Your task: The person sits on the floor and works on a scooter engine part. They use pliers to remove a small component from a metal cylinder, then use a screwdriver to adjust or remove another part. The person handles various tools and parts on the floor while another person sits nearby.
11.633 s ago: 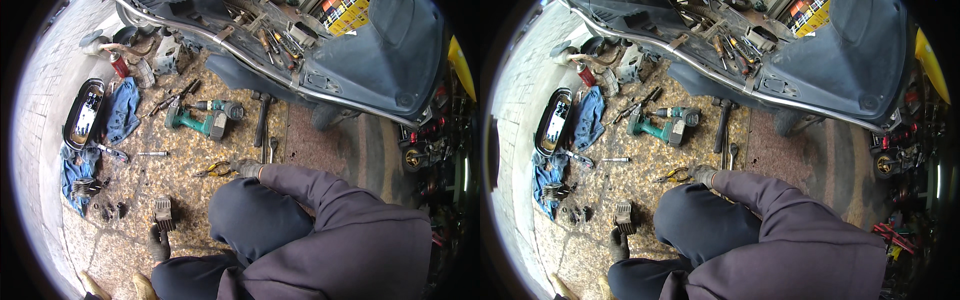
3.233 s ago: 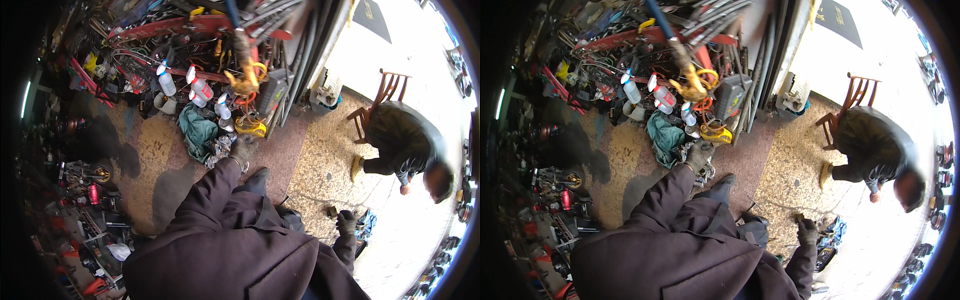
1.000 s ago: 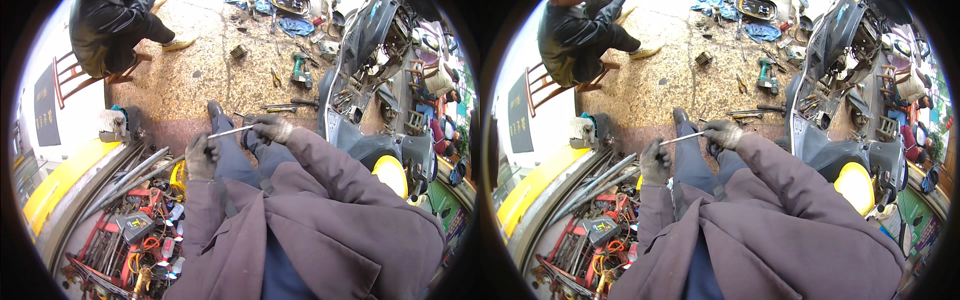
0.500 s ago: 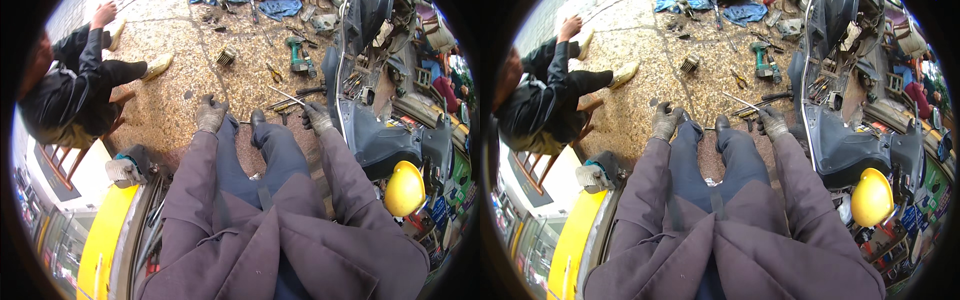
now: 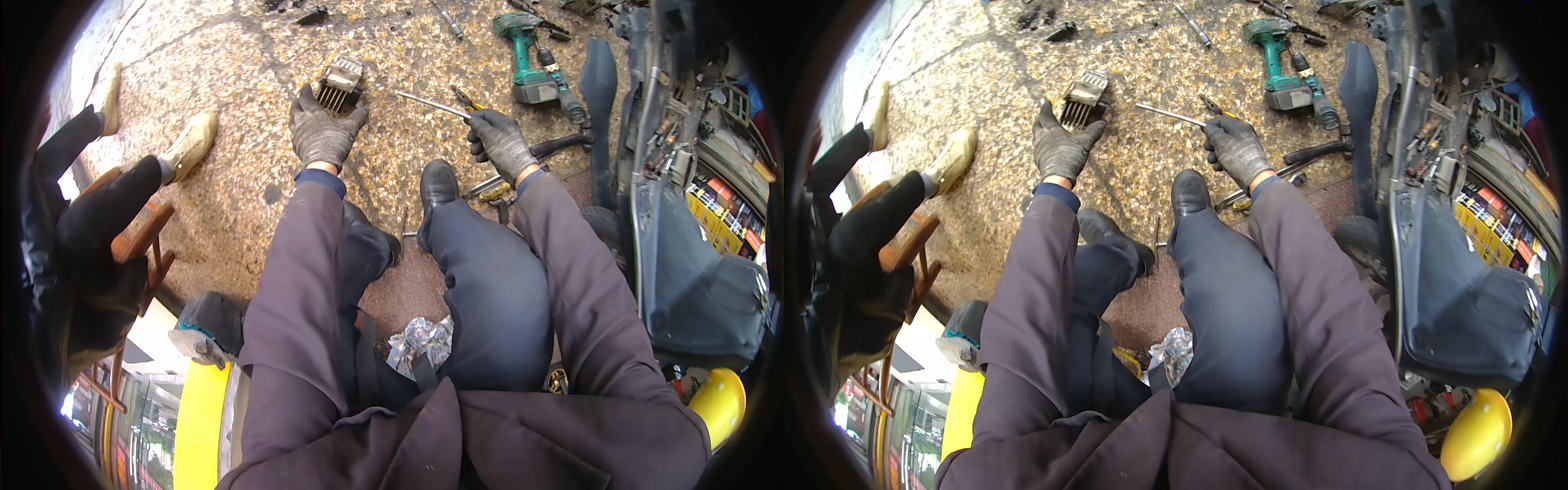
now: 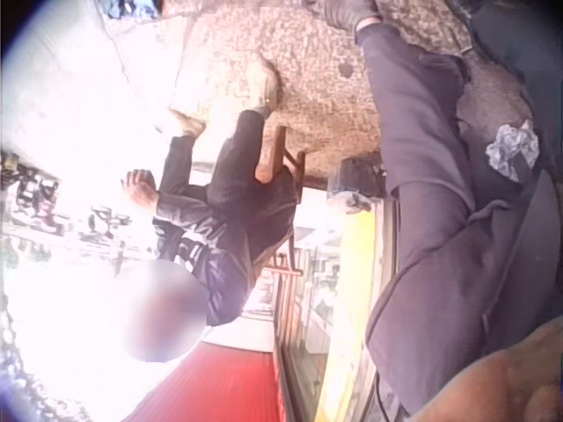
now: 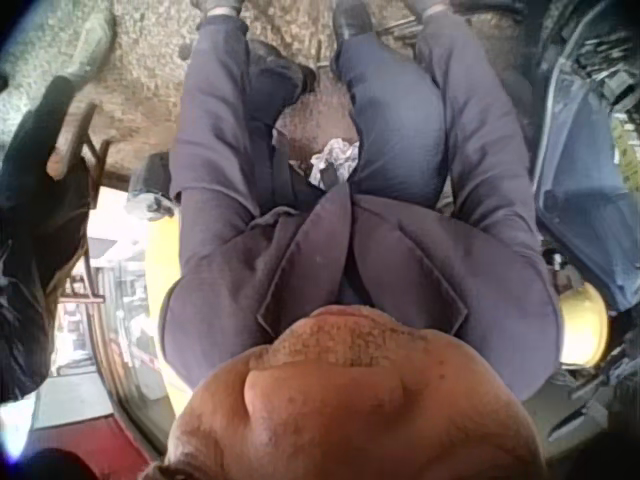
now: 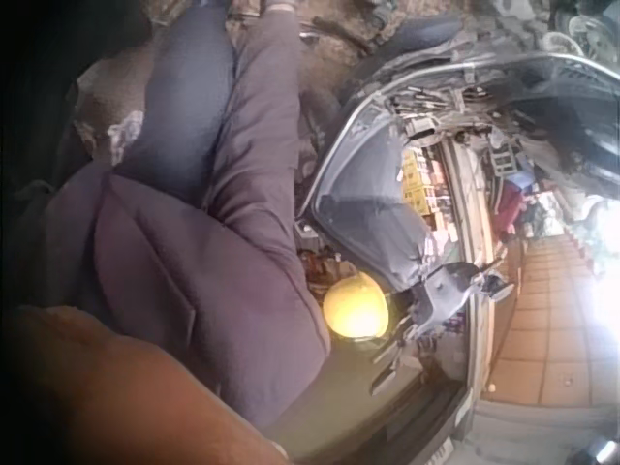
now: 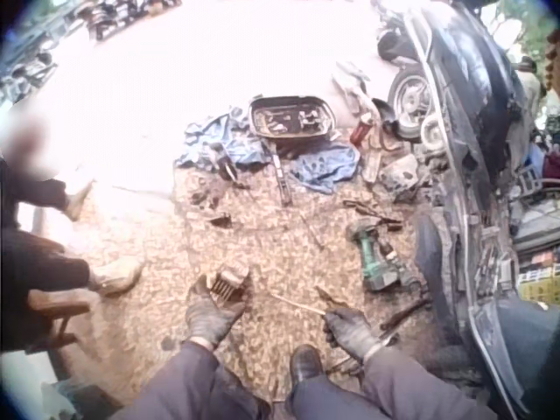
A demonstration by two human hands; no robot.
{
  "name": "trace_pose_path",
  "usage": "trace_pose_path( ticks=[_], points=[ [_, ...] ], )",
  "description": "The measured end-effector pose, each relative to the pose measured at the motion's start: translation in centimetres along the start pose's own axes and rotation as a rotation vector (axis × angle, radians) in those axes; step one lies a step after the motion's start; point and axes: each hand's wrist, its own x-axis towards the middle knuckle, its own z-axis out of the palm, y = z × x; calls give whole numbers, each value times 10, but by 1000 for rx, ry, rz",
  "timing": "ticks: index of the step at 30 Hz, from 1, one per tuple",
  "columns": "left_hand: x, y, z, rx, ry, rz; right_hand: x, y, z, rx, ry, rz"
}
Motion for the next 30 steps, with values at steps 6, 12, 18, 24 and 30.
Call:
trace_pose_path(
  ticks=[6,12,18,24,30],
  points=[
    [62,-12,77,19,207,193,97,22,16,-114,-102,-113],
    [75,-23,92,-284,146,176,150,34,28,-136,-159,-191],
    [78,-53,80,-898,170,-44,154,26,48,-89,-221,-238],
    [71,-71,92,-1191,161,-107,158,19,67,-110,-270,-251],
    [59,-59,89,-1078,161,-5,165,21,76,-139,-274,-274]
  ],
)
